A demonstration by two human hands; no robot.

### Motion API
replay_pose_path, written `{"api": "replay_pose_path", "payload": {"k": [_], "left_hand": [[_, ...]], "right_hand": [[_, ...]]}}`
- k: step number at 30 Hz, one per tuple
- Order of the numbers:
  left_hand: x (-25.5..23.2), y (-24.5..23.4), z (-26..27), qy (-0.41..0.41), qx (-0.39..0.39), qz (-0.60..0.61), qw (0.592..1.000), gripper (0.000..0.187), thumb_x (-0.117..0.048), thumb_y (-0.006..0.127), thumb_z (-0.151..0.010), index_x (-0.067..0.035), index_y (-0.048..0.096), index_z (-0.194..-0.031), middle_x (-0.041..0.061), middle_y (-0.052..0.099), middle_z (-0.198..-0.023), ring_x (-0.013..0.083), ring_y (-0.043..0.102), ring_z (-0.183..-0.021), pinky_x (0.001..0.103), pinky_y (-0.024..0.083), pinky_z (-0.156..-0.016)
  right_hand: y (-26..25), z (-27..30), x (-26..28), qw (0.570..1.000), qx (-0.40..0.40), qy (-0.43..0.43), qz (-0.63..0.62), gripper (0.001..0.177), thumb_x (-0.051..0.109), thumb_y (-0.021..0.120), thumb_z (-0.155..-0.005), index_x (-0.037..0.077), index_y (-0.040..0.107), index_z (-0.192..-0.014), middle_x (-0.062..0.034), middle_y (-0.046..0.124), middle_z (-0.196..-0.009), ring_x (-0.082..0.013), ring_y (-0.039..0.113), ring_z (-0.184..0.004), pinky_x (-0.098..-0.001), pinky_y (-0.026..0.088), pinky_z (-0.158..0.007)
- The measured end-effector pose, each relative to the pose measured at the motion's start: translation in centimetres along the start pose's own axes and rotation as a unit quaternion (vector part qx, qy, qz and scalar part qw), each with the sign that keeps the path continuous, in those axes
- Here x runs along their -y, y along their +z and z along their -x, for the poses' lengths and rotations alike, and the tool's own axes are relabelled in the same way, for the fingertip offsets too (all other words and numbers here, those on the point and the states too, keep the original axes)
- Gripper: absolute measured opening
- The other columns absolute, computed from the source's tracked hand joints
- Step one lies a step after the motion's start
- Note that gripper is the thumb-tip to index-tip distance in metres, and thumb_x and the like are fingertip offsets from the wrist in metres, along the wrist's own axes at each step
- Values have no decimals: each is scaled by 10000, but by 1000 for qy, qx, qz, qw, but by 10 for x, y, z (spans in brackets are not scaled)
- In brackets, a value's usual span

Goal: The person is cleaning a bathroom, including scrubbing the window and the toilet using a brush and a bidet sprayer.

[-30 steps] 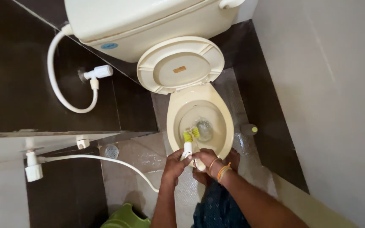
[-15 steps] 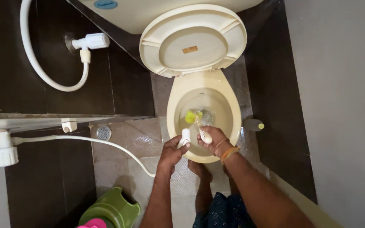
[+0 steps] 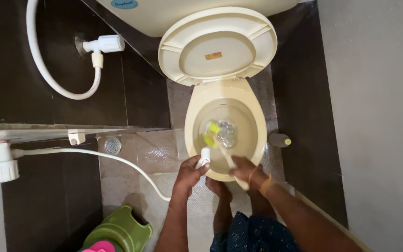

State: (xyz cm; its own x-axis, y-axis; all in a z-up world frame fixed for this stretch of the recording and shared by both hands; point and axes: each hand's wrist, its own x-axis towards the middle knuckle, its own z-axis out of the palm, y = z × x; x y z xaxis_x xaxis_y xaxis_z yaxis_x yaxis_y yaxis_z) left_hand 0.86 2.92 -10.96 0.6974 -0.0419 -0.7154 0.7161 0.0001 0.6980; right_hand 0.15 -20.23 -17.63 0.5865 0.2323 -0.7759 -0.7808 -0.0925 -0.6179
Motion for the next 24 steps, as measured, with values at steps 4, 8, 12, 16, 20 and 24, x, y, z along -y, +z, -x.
{"api": "replay_pose_path", "payload": {"k": [4,8,12,16,20,24], "left_hand": [[16,-1,0,-34,5,-12,999,393,-82,773,-854,40,683,-1217,92,755,-1012,179,670,-861,322,541,-776],[17,-3,6,-61,-13,-94,994,348,-123,784,-855,28,695,-1155,76,736,-896,156,636,-733,318,525,-695],[31,-8,1,-65,-23,-95,993,347,-151,793,-854,41,708,-1130,75,750,-918,133,665,-774,308,533,-723],[27,-12,0,-62,-12,-60,996,343,-164,785,-857,49,707,-1114,107,753,-889,177,676,-778,313,534,-735],[26,-15,-1,-53,-25,-109,992,349,-183,799,-845,27,707,-1108,75,769,-928,153,696,-832,299,550,-772],[44,-23,-4,-54,-18,-118,991,349,-187,796,-847,42,719,-1099,100,770,-921,167,690,-822,316,552,-761]], "right_hand": [[-13,27,-38,813,3,-128,567,585,223,715,-742,69,582,-1290,-283,636,-1253,-502,571,-1195,-544,432,-1049],[-36,41,-45,780,18,-103,617,510,312,633,-922,19,543,-1330,-429,514,-1267,-473,654,-1014,-476,563,-908],[-53,51,11,770,64,-49,633,364,312,619,-917,70,663,-1185,-220,699,-1139,-386,695,-1064,-501,571,-912],[-83,16,23,668,62,-41,740,504,193,622,-882,-12,535,-1334,-209,705,-1083,-358,694,-1058,-476,566,-902],[-102,-9,36,651,-21,-126,748,523,145,601,-928,-56,470,-1393,-269,677,-1083,-390,690,-995,-470,595,-773],[-98,-11,44,588,1,-157,794,683,175,703,-812,-91,482,-1401,-236,713,-1043,-367,699,-1022,-448,574,-867]]}}
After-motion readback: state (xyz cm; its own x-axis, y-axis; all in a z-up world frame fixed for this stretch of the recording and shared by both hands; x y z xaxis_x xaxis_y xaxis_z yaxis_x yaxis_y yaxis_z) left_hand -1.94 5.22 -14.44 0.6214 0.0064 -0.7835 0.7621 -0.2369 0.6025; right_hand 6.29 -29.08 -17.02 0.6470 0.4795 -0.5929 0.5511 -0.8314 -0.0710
